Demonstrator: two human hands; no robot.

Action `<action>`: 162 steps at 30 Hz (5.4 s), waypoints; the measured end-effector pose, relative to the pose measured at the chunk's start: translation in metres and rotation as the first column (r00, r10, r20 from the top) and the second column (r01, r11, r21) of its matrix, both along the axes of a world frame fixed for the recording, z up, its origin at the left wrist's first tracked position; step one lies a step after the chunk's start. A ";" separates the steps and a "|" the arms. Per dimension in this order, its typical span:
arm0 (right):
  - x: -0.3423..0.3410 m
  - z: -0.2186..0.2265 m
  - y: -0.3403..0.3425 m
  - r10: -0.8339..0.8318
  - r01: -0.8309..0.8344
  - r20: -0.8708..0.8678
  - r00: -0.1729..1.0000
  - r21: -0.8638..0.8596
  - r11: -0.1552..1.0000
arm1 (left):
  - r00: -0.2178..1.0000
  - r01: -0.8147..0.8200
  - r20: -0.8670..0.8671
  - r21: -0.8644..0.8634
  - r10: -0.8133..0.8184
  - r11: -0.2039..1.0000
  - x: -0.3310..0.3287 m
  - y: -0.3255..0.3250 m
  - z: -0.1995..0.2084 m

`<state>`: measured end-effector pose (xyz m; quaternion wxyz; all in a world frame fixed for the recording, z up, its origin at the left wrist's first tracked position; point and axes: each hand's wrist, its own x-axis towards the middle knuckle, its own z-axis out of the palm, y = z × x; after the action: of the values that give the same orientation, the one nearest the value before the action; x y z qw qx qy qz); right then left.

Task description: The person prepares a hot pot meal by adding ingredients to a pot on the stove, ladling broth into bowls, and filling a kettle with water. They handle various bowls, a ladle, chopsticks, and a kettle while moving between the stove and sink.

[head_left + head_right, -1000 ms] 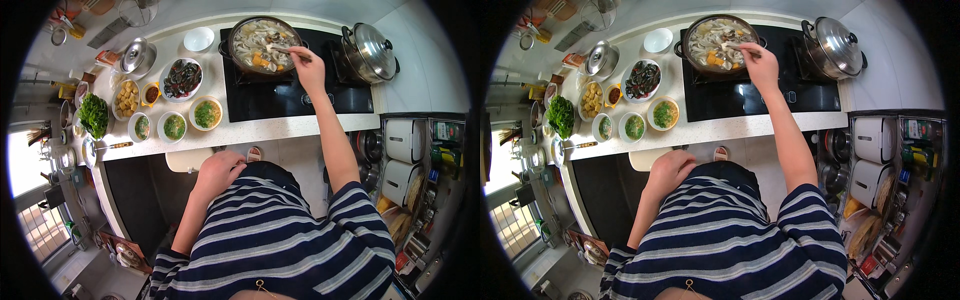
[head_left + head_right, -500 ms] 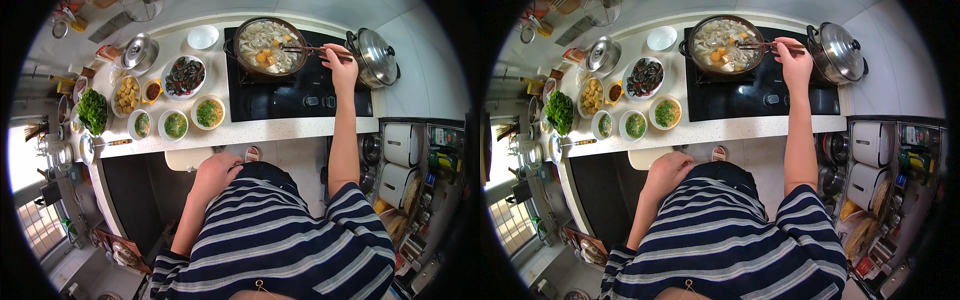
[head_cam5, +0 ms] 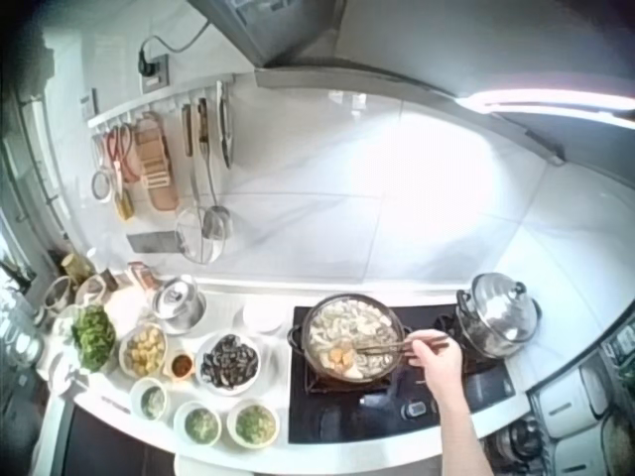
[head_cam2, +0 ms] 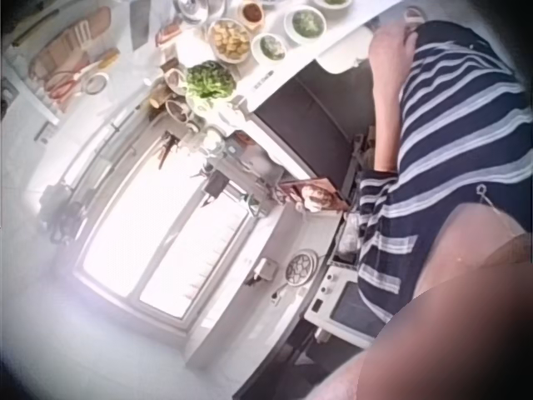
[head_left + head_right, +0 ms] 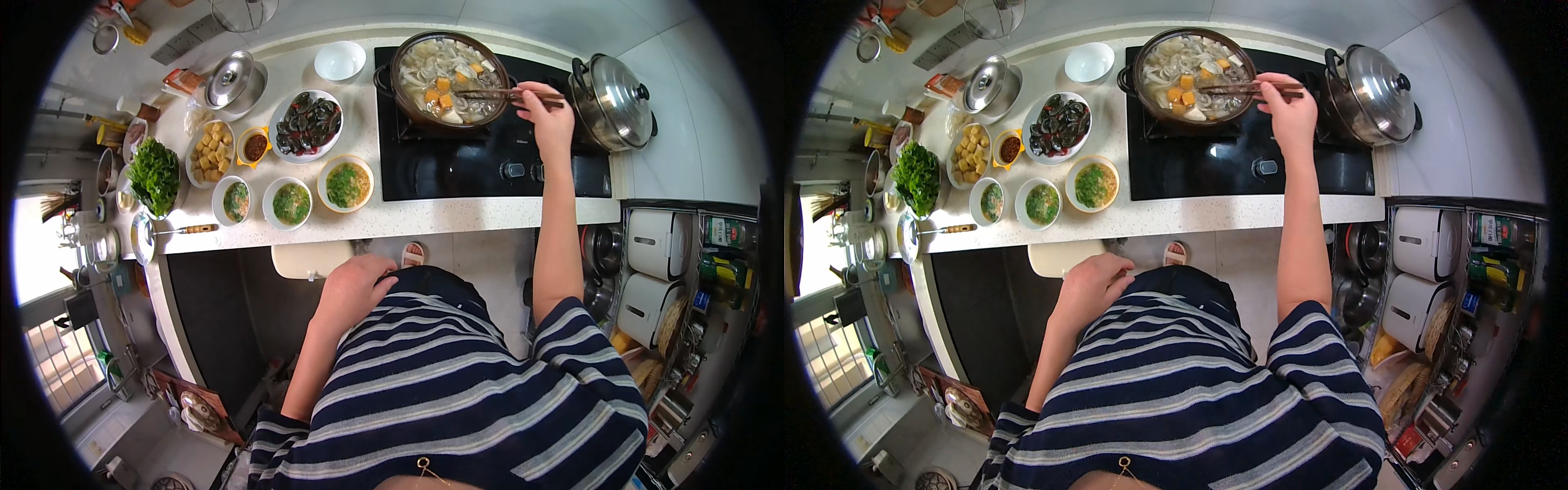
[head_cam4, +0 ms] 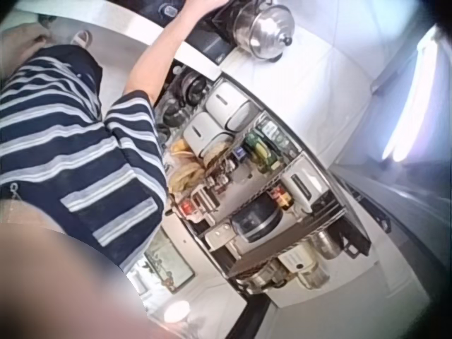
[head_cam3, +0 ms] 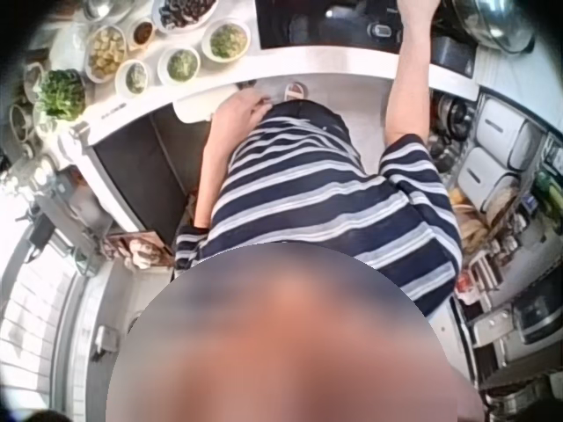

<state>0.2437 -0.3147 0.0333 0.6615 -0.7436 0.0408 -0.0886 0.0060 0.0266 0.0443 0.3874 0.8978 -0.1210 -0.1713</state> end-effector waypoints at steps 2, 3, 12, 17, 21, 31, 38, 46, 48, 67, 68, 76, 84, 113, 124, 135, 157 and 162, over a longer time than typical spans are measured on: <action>0.002 0.016 0.003 -0.048 0.046 0.057 0.997 0.037 0.998 | 1.000 0.012 0.005 0.011 -0.012 1.000 0.000 -0.001 -0.001; 0.006 0.018 0.009 -0.026 0.023 0.094 0.995 0.035 0.999 | 1.000 0.017 0.008 0.017 -0.017 1.000 0.000 -0.001 -0.002; 0.036 -0.036 0.058 0.052 -0.055 0.202 0.978 0.012 0.998 | 0.997 0.073 0.035 0.033 -0.074 0.997 0.009 -0.004 0.002; 0.037 -0.032 0.032 -0.113 0.102 0.220 0.969 0.062 0.993 | 0.998 0.046 0.032 0.021 -0.046 0.999 0.004 0.003 -0.006; 0.030 -0.023 0.010 -0.162 0.154 0.216 0.963 0.055 0.987 | 1.000 0.009 -0.017 0.035 -0.008 0.999 0.002 0.005 -0.002; 0.026 -0.042 0.037 -0.046 0.123 0.271 0.961 -0.275 0.954 | 0.998 0.064 0.019 0.023 -0.065 0.998 0.008 0.006 -0.004; 0.009 -0.061 0.045 0.034 0.036 0.225 0.974 -0.299 0.954 | 0.998 0.063 -0.016 0.030 -0.063 0.998 0.011 0.005 -0.005; -0.001 -0.008 0.008 -0.035 0.033 0.154 0.988 0.020 0.999 | 0.998 0.065 -0.018 0.018 -0.065 0.998 0.007 0.002 -0.005; 0.000 -0.005 0.013 -0.023 0.004 0.127 0.992 0.146 0.989 | 0.998 0.054 -0.042 0.025 -0.053 0.998 0.006 0.001 -0.005; -0.021 -0.028 -0.001 -0.185 0.159 0.063 0.981 0.299 0.941 | 0.995 0.096 -0.004 0.029 -0.096 0.995 -0.001 -0.004 -0.010; -0.023 -0.028 0.002 -0.145 0.120 0.056 0.988 0.321 0.940 | 0.994 0.107 0.000 0.030 -0.107 0.994 -0.001 -0.004 -0.011; -0.024 -0.045 -0.002 -0.236 0.214 0.066 0.969 0.242 0.946 | 0.990 0.134 0.028 0.036 -0.135 0.990 0.005 -0.010 -0.009; -0.048 -0.044 0.026 -0.128 0.112 0.008 0.992 0.434 0.894 | 0.992 0.121 0.036 0.033 -0.122 0.992 -0.005 -0.010 -0.012; -0.023 -0.069 0.057 -0.245 0.194 0.058 0.968 0.450 0.872 | 0.994 0.113 -0.002 0.061 -0.113 0.992 -0.013 -0.006 -0.012; -0.069 -0.036 0.004 -0.191 0.167 0.017 0.981 0.410 0.897 | 0.996 0.081 -0.047 0.070 -0.078 0.994 -0.015 -0.005 -0.014; -0.067 -0.049 -0.011 -0.123 0.111 0.009 0.992 0.367 0.923 | 0.992 0.124 0.011 0.053 -0.124 0.991 -0.013 -0.021 -0.016; -0.087 -0.032 -0.037 -0.318 0.281 0.067 0.946 0.327 0.902 | 0.993 0.118 0.019 0.049 -0.119 0.992 -0.025 -0.037 -0.024; -0.098 -0.030 -0.040 -0.311 0.275 0.090 0.946 0.284 0.918 | 0.988 0.152 0.025 0.071 -0.154 0.986 -0.025 -0.038 -0.020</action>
<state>0.1459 -0.3547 0.0037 0.7364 -0.6250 0.1193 -0.2299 -0.0187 -0.0112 0.0245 0.3400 0.9012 -0.1892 -0.1910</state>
